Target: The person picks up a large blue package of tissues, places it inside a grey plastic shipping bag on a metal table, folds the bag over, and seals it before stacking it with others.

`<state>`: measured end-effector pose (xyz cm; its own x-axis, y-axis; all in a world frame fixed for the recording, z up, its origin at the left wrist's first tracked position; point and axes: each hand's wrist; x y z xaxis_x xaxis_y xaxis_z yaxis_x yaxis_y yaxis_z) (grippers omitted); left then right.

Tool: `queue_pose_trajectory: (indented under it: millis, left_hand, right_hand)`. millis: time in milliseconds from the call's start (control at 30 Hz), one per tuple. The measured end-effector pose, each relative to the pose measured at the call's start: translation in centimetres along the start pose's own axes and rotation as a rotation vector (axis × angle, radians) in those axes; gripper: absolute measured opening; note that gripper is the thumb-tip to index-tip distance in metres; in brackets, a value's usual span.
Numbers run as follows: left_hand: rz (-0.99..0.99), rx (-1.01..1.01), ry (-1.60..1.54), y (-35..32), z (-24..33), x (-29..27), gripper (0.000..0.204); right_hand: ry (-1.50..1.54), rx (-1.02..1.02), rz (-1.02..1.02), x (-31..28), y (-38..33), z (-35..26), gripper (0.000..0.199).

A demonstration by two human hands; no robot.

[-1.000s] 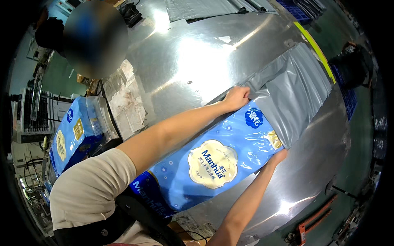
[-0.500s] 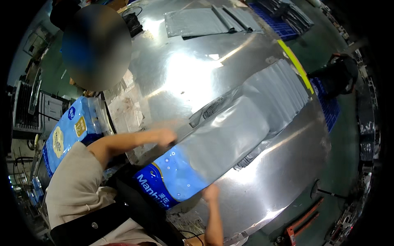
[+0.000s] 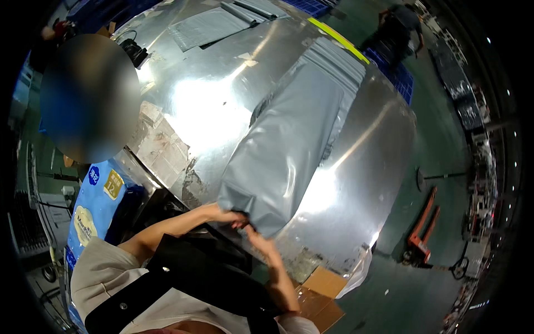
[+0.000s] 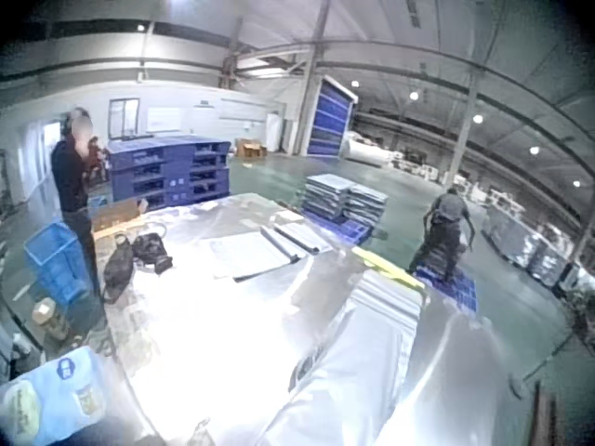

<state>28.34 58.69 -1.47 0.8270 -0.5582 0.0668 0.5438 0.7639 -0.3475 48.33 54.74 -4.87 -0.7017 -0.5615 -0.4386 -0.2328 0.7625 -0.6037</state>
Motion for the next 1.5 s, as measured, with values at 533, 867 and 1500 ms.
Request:
queue_pose_trajectory:
  millis: [533,867,1500]
  left_hand:
    - [0.411,-0.224,0.205,-9.1,-17.4,-4.3,0.035]
    - [0.405,-0.296,-0.146,-8.0,-18.9,-5.6,0.028]
    - [0.307,-0.264,-0.242,-9.1,-16.3,-6.2,0.02]
  right_hand:
    - [-0.43,-0.412,0.495,10.5,1.3,3.1,0.034]
    - [-0.408,-0.24,0.64,8.5,5.6,3.2,0.027]
    - [-0.177,-0.616,0.168,15.1,7.3,-5.9,0.015]
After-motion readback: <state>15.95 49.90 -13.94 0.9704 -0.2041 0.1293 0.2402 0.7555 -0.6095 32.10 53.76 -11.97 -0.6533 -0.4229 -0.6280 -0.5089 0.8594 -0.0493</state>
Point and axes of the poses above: each hand's wrist, its own y-axis towards the middle knuckle, its own x-axis out of the palm, z = x × y, and after that the axes turned 7 degrees about z, right-handed
